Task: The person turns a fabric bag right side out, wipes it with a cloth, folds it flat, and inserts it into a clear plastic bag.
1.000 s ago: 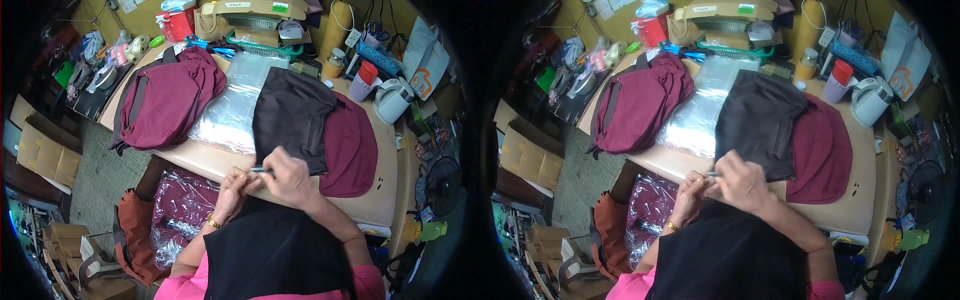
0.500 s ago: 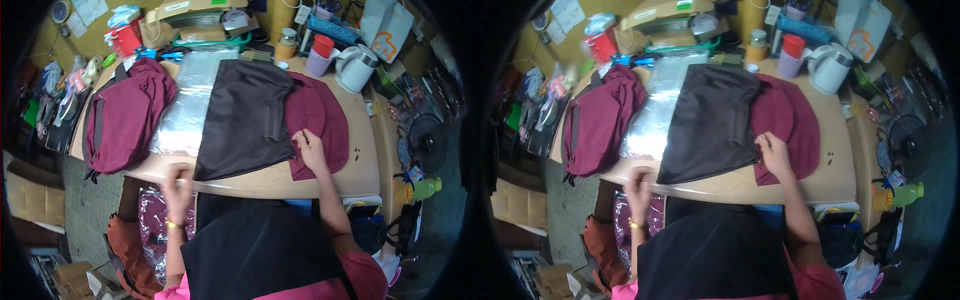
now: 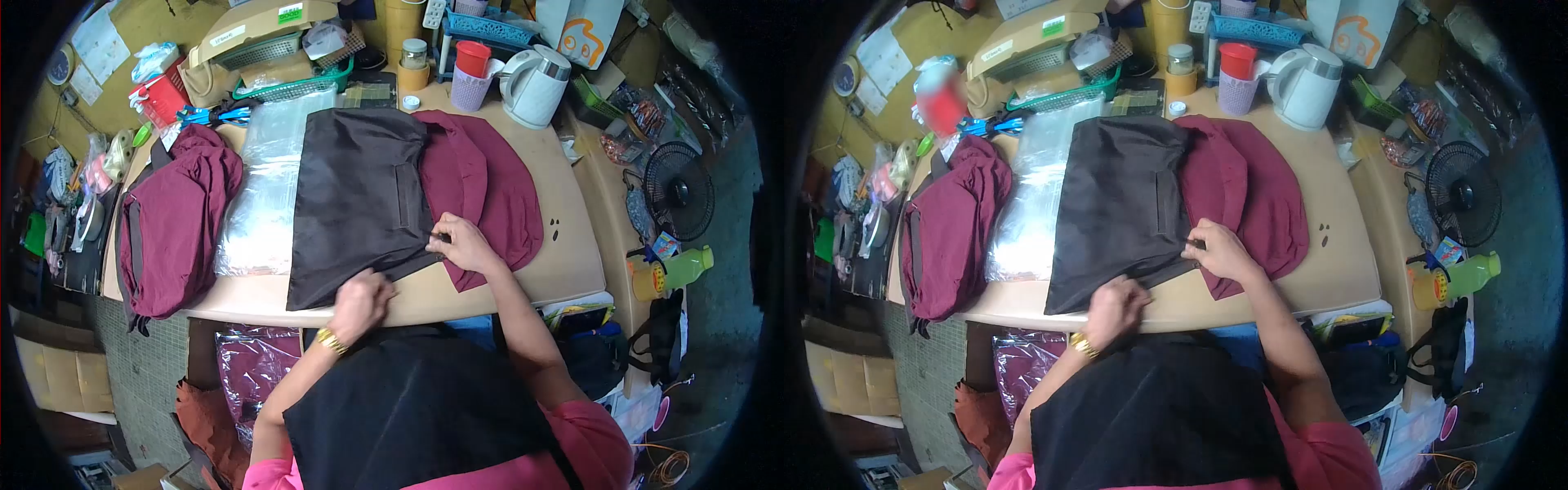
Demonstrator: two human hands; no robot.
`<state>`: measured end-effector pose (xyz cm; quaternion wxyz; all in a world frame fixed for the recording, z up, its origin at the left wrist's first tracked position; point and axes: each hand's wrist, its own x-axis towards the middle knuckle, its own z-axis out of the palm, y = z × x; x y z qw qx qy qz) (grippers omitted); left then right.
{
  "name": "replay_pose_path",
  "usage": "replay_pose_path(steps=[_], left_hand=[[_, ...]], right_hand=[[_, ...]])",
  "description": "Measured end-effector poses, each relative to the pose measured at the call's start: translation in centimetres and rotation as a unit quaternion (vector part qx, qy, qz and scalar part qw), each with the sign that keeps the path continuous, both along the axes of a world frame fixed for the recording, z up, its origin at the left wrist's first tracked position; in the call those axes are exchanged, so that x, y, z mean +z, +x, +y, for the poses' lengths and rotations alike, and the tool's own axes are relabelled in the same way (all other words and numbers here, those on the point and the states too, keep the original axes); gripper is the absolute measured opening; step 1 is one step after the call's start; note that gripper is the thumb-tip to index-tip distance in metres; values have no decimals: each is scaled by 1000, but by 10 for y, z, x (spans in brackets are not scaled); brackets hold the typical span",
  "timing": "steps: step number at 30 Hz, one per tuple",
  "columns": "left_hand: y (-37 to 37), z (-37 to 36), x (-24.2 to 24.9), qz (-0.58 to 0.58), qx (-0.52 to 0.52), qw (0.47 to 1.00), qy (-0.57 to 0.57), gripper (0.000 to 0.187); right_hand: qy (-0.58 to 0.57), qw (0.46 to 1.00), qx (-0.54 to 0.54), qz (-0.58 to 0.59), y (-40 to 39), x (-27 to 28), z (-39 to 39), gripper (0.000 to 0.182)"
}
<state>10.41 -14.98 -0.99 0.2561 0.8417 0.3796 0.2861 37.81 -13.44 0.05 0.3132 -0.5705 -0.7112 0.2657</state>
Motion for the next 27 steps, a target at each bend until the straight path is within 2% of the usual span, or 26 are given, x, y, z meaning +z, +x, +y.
replay_pose_path(steps=[1,2,3,4,5,6,7,8,9,11,12,14,15,16,17,19,21,22,23,25,27], left_hand=[[-24,-5,4,25,20,999,-44,6],[-49,-10,9,3,33,996,-84,4],[-75,-15,8,-13,57,992,-113,8],[-102,-21,18,28,101,987,-121,9],[-130,-30,8,34,182,973,-139,10],[-155,-35,15,47,201,968,-146,13],[-185,-42,1,91,245,958,-119,18],[-217,-49,-6,221,271,923,-160,21],[-221,-54,18,269,302,877,-260,28],[-286,-73,-42,346,274,878,-185,35],[-285,-73,-41,347,276,877,-186,35],[-264,-65,-29,257,302,907,-138,38],[-232,-55,7,120,311,902,-276,34],[-222,-45,8,32,285,920,-268,34],[-214,-36,8,-57,256,930,-258,35],[-189,-12,21,-38,302,938,-167,37],[-174,3,20,-156,299,905,-259,52],[-162,4,24,-192,273,902,-273,50],[-158,8,23,-112,228,925,-281,45],[-162,12,13,-46,160,981,-100,31],[-203,11,15,-154,300,929,-152,23]], right_hand=[[-45,998,-25,34,1,-2,3,21],[4,997,-41,63,3,-14,8,20],[2,997,-41,65,2,-15,8,20],[-19,992,-85,89,0,-13,10,20],[-40,985,-127,113,-2,-12,12,20],[-27,983,-130,127,-2,-13,11,23],[-28,983,-127,127,2,-19,13,23],[-18,980,-125,154,6,-28,15,24],[-8,976,-122,180,7,-34,18,26],[2,978,-127,165,-3,-13,10,26],[-29,975,-128,182,-6,-9,7,25],[-91,968,-95,211,-16,3,-1,23],[-124,964,-63,225,-22,7,-6,21],[-117,977,38,172,-18,-3,-7,24],[-186,949,101,234,-21,2,-11,31],[-162,953,93,240,-28,24,-14,38],[-78,975,3,206,-24,29,-4,34],[-75,975,-50,205,-22,32,0,31],[-74,975,-51,205,-17,24,4,31],[-76,989,-121,39,-6,6,11,31],[-61,987,-148,33,-2,2,6,35]])
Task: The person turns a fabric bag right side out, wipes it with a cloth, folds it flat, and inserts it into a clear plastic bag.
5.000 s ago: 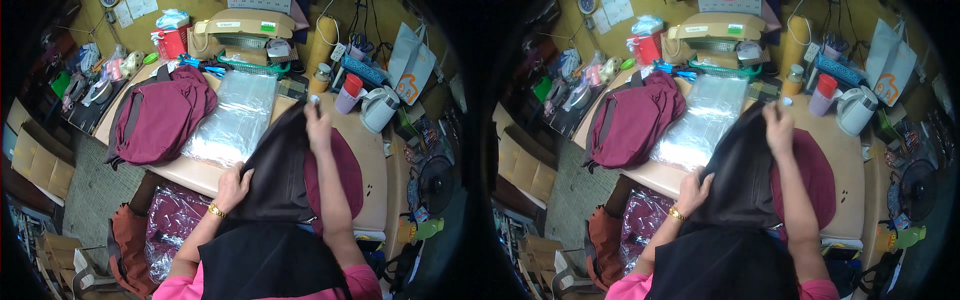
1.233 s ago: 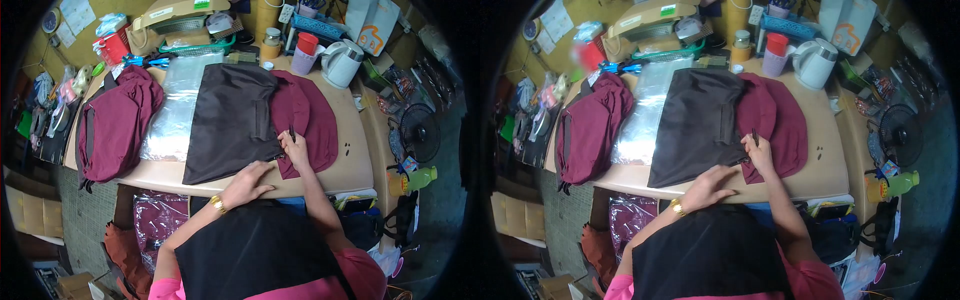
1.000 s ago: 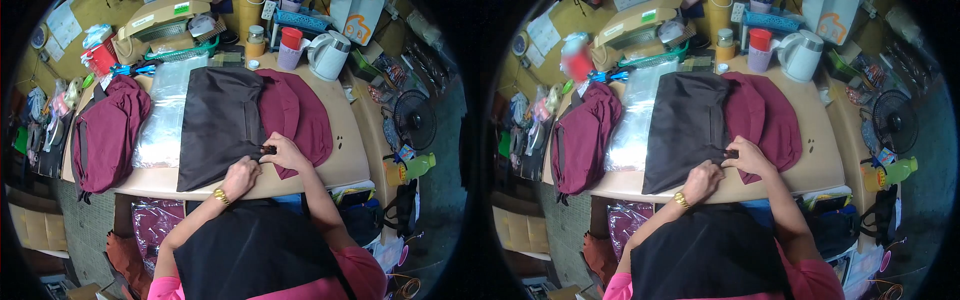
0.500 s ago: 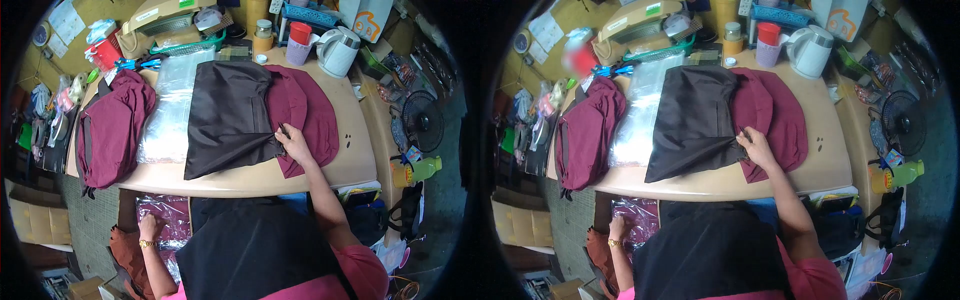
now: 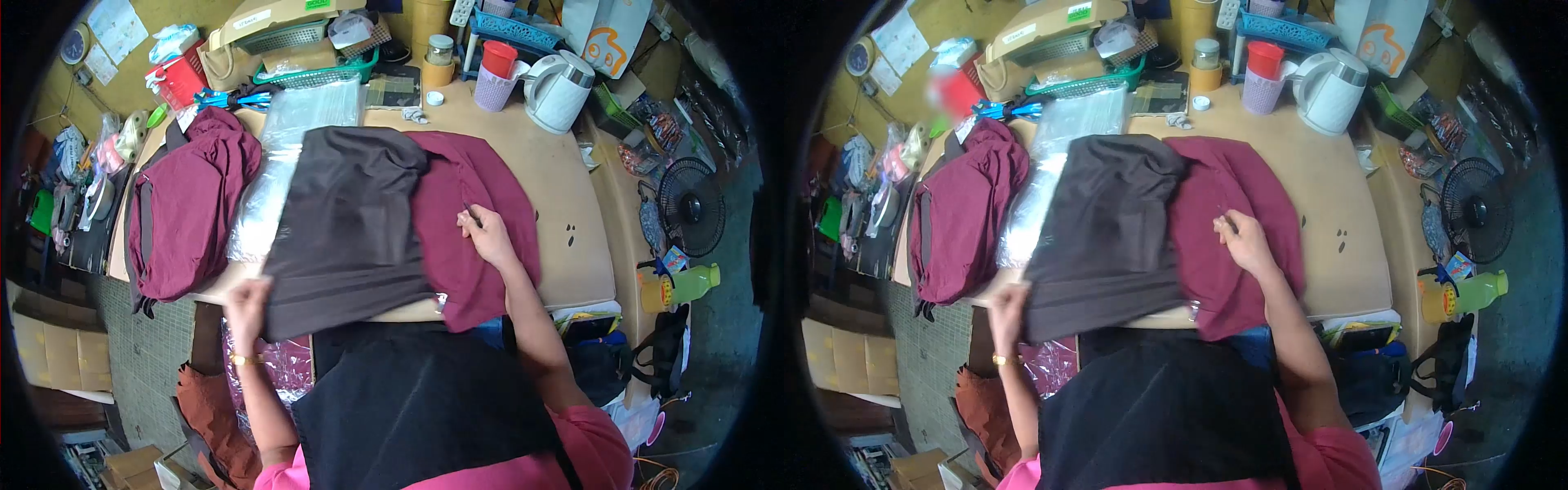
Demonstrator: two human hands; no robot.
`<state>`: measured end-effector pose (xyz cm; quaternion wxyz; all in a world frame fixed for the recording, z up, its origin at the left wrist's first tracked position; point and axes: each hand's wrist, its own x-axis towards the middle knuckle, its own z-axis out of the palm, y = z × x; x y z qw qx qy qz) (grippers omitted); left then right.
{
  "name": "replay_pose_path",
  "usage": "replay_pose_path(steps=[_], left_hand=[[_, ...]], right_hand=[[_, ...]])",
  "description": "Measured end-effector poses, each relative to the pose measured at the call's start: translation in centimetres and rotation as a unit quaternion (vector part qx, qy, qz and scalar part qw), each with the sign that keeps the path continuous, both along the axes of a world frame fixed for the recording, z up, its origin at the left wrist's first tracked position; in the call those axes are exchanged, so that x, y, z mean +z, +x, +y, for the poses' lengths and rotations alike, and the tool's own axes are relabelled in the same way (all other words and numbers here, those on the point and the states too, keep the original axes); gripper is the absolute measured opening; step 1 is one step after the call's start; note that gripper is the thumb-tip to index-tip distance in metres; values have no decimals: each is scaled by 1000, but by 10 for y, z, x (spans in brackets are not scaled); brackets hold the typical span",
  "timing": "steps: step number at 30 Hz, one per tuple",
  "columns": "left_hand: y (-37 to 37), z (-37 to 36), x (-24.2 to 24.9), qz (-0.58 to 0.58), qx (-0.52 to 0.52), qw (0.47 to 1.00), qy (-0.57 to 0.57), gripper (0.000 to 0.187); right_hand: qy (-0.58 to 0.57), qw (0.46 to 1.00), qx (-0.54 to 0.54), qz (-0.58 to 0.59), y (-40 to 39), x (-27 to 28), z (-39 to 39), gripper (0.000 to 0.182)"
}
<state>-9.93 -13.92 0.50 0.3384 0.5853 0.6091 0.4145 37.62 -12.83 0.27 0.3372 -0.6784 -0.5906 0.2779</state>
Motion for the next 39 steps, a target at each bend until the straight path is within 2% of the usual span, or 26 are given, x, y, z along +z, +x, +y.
replay_pose_path(steps=[2,4,6,7,8,9,10,12,14,16,17,18,19,20,22,24,26,28,30,31,33,34,36,37,38,39], left_hand=[[-48,0,1,31,175,979,94,23],[-63,-8,12,108,342,921,153,21],[-43,1,21,158,324,887,290,17],[-20,6,30,200,237,901,302,14],[19,9,47,263,138,898,323,27],[64,8,47,211,71,921,319,49],[96,2,33,186,-53,957,218,68],[159,-14,39,267,-250,904,222,81],[174,-19,19,321,-360,858,175,76],[133,-4,2,413,-252,865,129,63],[108,-4,10,449,-134,870,153,52],[58,4,-19,414,-49,898,143,43],[9,10,-8,484,-6,875,-8,31],[-33,10,-32,508,142,796,296,16],[-45,-12,-3,479,187,844,149,21],[-18,-17,4,310,126,942,8,27],[28,-14,-3,173,88,979,57,35],[62,3,-15,170,94,976,99,56],[85,26,-24,220,137,952,166,67],[93,34,-20,159,151,964,151,62],[88,37,-16,103,120,985,71,51],[79,33,-18,108,76,991,6,46],[50,13,-20,96,75,992,46,31],[37,-1,-8,51,105,992,42,30],[1,-6,-33,53,149,987,-24,29],[-21,-17,-25,111,188,975,27,33]], right_hand=[[-83,965,-10,250,3,-7,-4,34],[-32,982,19,183,-1,-12,-6,33],[27,992,51,116,-7,-13,-4,32],[18,992,51,110,-9,-13,-4,31],[9,993,53,104,-10,-13,-4,30],[10,993,57,104,-10,-13,-5,30],[18,989,63,135,-8,-13,-6,28],[29,983,70,166,-1,-13,-7,27],[15,984,69,163,14,-12,-8,23],[8,987,67,146,29,-3,-13,20],[-18,987,54,151,35,-2,-15,20],[-44,986,40,157,38,-2,-16,19],[-14,990,73,121,39,-1,-15,19],[-15,989,79,121,39,2,-13,19],[-97,980,153,83,33,12,-1,17],[-107,970,210,59,8,35,16,16],[13,967,253,11,-43,63,37,16],[185,946,264,17,-95,53,70,20],[291,938,185,25,-149,44,102,30],[294,935,193,27,-159,32,113,30],[201,965,79,-149,-177,2,135,43],[189,973,104,-87,-169,-14,144,44],[170,974,142,-39,-148,-27,152,32],[174,970,167,-18,-140,-25,147,27],[150,974,167,-12,-132,-23,141,27],[178,972,150,-29,-125,-28,138,26]])
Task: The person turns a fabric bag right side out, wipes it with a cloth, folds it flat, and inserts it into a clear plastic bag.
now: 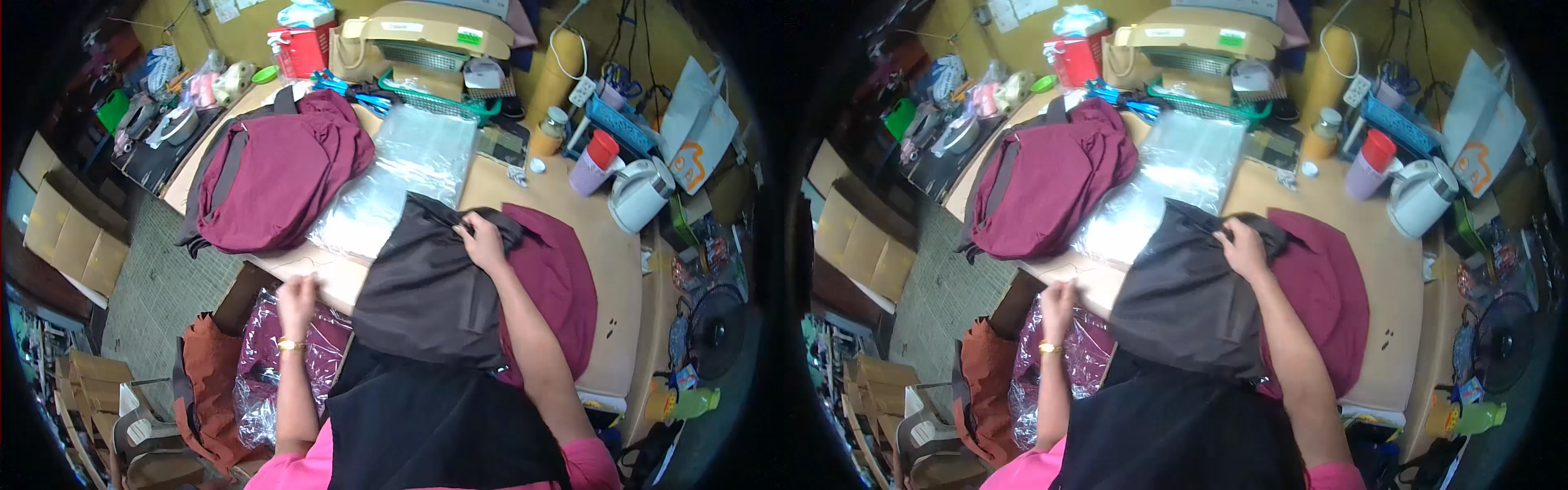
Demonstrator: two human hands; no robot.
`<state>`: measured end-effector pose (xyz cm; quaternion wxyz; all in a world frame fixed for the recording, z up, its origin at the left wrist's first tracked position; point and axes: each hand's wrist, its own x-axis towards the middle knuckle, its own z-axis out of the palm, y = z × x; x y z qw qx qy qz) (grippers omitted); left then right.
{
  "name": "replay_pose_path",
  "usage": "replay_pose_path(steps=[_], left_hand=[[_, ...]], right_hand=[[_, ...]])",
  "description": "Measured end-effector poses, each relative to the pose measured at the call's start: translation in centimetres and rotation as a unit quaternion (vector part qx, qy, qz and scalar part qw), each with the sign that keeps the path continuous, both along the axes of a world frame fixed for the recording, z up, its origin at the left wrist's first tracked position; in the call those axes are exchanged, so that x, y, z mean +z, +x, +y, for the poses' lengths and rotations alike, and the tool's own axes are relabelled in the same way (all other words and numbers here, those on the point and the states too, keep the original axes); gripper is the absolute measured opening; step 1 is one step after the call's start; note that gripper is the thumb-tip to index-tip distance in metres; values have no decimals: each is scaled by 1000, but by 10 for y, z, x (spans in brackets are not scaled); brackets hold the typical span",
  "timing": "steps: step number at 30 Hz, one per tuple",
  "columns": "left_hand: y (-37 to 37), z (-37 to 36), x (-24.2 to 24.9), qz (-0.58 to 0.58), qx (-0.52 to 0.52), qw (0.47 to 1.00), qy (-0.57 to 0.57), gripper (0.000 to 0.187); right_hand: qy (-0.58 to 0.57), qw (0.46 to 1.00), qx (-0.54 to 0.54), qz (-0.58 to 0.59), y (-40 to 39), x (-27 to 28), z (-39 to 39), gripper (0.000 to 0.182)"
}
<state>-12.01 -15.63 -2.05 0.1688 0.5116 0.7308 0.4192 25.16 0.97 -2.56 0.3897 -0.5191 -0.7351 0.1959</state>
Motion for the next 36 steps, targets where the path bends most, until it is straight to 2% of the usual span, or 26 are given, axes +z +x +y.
replay_pose_path(steps=[1,3,5,7,8,9,10,11,12,13,14,15,16,17,19,21,23,26,27,28,29,30,32,33,35,36], left_hand=[[-23,-4,-8,-40,44,997,56,40],[-42,-8,2,-113,85,988,56,46],[-29,8,9,-73,46,986,145,44],[16,28,31,-142,-47,979,135,24],[32,44,17,-173,-94,972,128,34],[59,52,26,-76,-107,985,114,51],[91,62,29,-233,-135,955,127,65],[110,63,47,-180,-170,969,7,75],[129,63,65,-88,-188,973,-105,66],[137,63,50,-234,-329,910,-90,50],[149,51,34,-312,-358,876,-80,40],[148,45,22,-275,-386,876,-89,38],[139,32,29,-249,-362,893,-99,39],[123,19,36,-223,-340,907,-110,40],[79,3,29,-275,-266,913,-139,42],[18,-2,-19,-246,-152,951,-111,43],[-23,-14,-33,-327,-100,937,-75,43],[1,-25,-28,-317,-122,940,-5,36],[15,-28,-16,-327,-114,936,-56,30],[32,-31,-14,-286,-107,952,-10,32],[39,-35,-1,-150,-118,981,-15,43],[49,-40,12,-26,-111,993,8,53],[61,-47,18,36,-107,993,-18,66],[66,-50,15,-2,-116,993,-31,67],[74,-54,8,-24,-153,987,-34,65],[75,-55,7,11,-176,984,-5,66]], right_hand=[[-8,1000,-6,7,6,1,-4,24],[-67,998,10,9,10,14,-13,22],[-68,996,28,44,12,10,-14,21],[-70,993,47,76,9,9,-17,20],[-63,994,52,73,7,10,-20,20],[-56,994,57,71,4,12,-22,19],[-59,994,59,70,1,16,-27,19],[-30,995,27,89,-3,21,-32,20],[0,994,-5,107,-6,25,-33,21],[-18,993,-33,116,1,29,-29,29],[-3,994,-75,77,16,36,-25,32],[-20,985,-103,136,32,39,-17,29],[-40,986,-130,96,49,55,-18,29],[17,981,-161,109,63,53,-16,31],[41,957,-233,167,107,34,10,38],[46,942,-255,214,127,33,20,37],[18,952,-220,213,122,43,17,33],[69,967,-200,144,82,50,12,24],[66,969,-189,146,68,59,5,24],[14,975,-153,162,50,80,-8,21],[-41,977,-115,176,35,88,-16,19],[27,993,-97,69,28,83,-16,17],[-2,1000,6,12,1,89,-36,15],[-19,997,58,40,-24,93,-56,11],[-43,980,190,43,-60,85,-88,25],[-108,968,222,-31,-72,89,-106,35]])
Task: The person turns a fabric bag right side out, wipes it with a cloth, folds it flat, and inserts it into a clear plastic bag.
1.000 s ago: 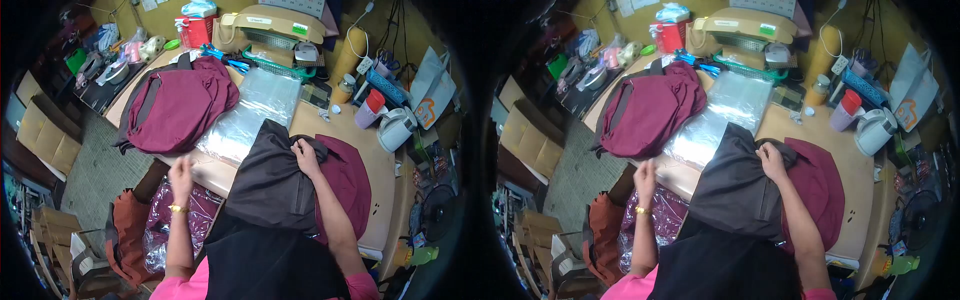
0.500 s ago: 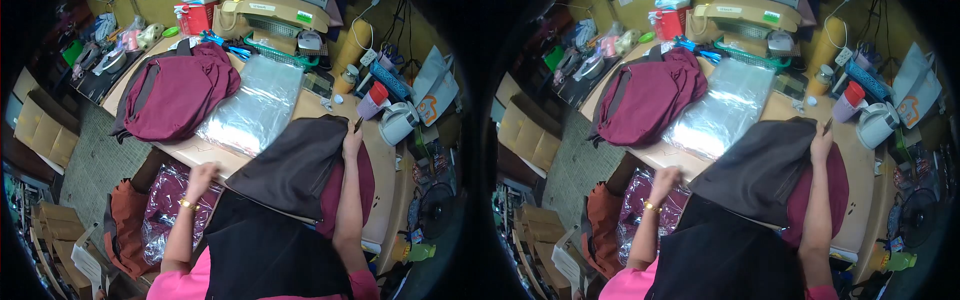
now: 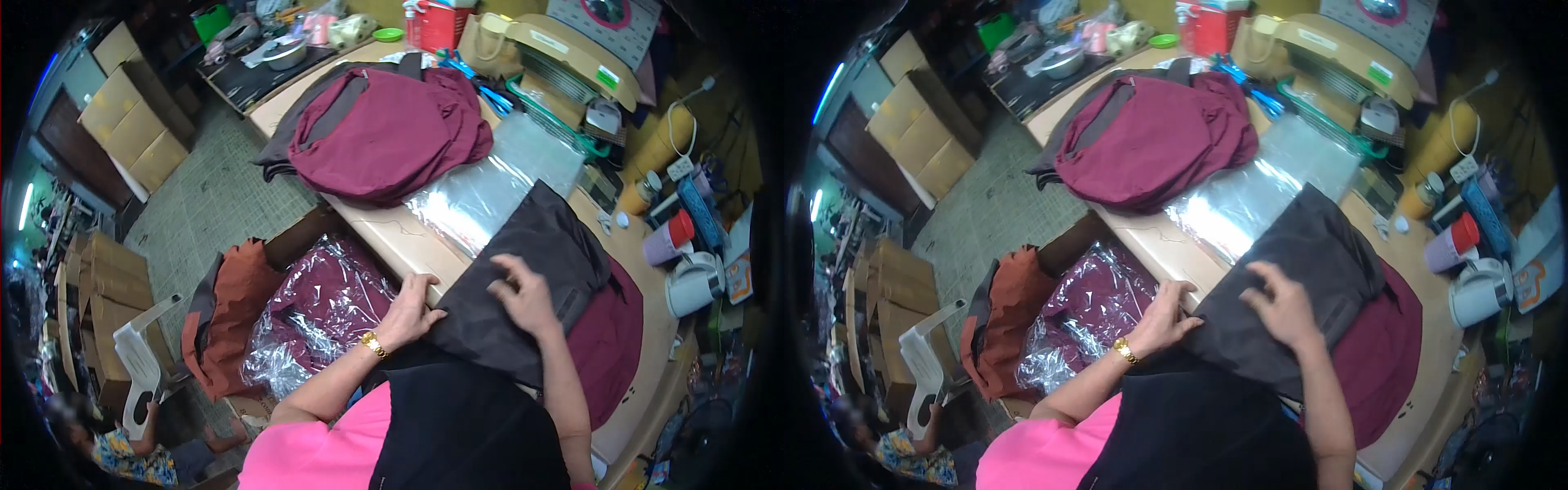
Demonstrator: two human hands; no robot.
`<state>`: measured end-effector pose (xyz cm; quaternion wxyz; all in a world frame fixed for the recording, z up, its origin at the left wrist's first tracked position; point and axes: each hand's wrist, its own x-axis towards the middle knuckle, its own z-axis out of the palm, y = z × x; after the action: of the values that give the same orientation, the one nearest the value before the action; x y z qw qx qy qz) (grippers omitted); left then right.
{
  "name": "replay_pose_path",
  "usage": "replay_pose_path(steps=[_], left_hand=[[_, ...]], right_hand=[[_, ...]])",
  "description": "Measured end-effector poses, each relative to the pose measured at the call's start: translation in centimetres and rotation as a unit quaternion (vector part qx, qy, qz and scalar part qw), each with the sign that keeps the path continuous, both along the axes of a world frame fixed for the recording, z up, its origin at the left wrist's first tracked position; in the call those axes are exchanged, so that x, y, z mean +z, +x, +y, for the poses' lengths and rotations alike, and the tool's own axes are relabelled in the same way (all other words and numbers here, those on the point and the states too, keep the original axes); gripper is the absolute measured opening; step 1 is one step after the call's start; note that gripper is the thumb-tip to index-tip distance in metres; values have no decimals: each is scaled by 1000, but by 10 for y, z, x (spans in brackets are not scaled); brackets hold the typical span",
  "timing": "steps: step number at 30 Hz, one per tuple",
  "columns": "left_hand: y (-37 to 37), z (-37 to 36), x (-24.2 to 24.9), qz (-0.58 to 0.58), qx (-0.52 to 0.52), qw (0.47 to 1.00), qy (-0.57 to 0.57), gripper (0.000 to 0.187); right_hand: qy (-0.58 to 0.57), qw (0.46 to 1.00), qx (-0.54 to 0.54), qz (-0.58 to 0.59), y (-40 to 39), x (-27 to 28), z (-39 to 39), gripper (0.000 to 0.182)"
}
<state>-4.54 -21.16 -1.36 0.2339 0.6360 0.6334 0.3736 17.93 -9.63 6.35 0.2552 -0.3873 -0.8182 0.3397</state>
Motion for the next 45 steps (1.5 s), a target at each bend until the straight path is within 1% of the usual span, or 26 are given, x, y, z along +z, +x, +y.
replay_pose_path(steps=[3,5,7,9,10,12,13,15,16,17,19,23,25,26,28,29,30,31,32,33,34,35,40,41,43,45], left_hand=[[-16,2,28,-112,-28,983,-141,39],[-45,4,9,-93,-104,976,-165,12],[-56,6,22,-26,1,992,-126,12],[-59,16,17,-16,159,987,20,11],[-59,28,18,-16,159,987,21,11],[-57,55,23,182,343,878,281,18],[-65,60,11,184,346,876,281,18],[-84,77,-36,136,317,907,243,20],[-96,83,-56,49,317,917,237,24],[-105,85,-70,-222,281,907,224,31],[-123,64,-62,-318,311,893,63,33],[-67,45,-44,-150,271,923,229,20],[-53,54,-13,125,255,893,349,16],[-52,59,-12,125,255,893,348,16],[-48,63,-14,262,223,899,271,16],[-48,67,-14,262,227,898,272,16],[-48,71,-14,34,180,975,128,20],[-45,71,-5,-198,120,972,-26,24],[-34,68,2,-185,63,981,-15,31],[-20,60,24,-214,8,969,-127,36],[-5,52,22,-102,-40,992,-68,50],[5,40,42,-86,-81,987,-108,58],[-6,30,15,-48,-116,987,-104,34],[-22,28,11,-127,-125,969,-171,33],[-58,24,-10,-147,-98,978,-106,33],[-81,17,-3,-45,49,983,-173,38]], right_hand=[[111,986,88,-90,-21,-43,-16,25],[131,984,73,-93,-18,-66,-9,20],[154,982,54,-98,-15,-70,-8,16],[184,980,43,-70,-17,-69,-10,17],[185,979,43,-70,-17,-70,-10,17],[190,979,35,-68,-18,-72,-10,16],[190,979,38,-67,-19,-73,-11,16],[200,978,26,-60,-18,-74,-11,16],[200,978,22,-61,-17,-75,-11,16],[192,980,17,-47,-16,-75,-10,16],[183,983,8,-36,-13,-78,-10,15],[169,985,-1,-24,-14,-76,-5,15],[164,986,0,-22,-16,-76,-6,14],[160,987,0,-22,-15,-76,-5,14],[153,988,1,-24,-12,-77,-8,14],[150,989,-9,-4,-12,-79,-7,13],[146,989,-19,16,-12,-80,-6,12],[146,989,-12,17,-12,-80,-7,12],[128,991,-28,32,-11,-81,-7,12],[112,992,-44,48,-12,-82,-4,11],[95,991,-49,78,-11,-83,-2,12],[93,992,-43,79,-10,-84,2,12],[83,979,-136,126,2,-89,25,17],[95,975,-150,135,6,-91,30,17],[101,971,-168,134,13,-93,39,18],[99,967,-197,126,16,-89,41,19]])
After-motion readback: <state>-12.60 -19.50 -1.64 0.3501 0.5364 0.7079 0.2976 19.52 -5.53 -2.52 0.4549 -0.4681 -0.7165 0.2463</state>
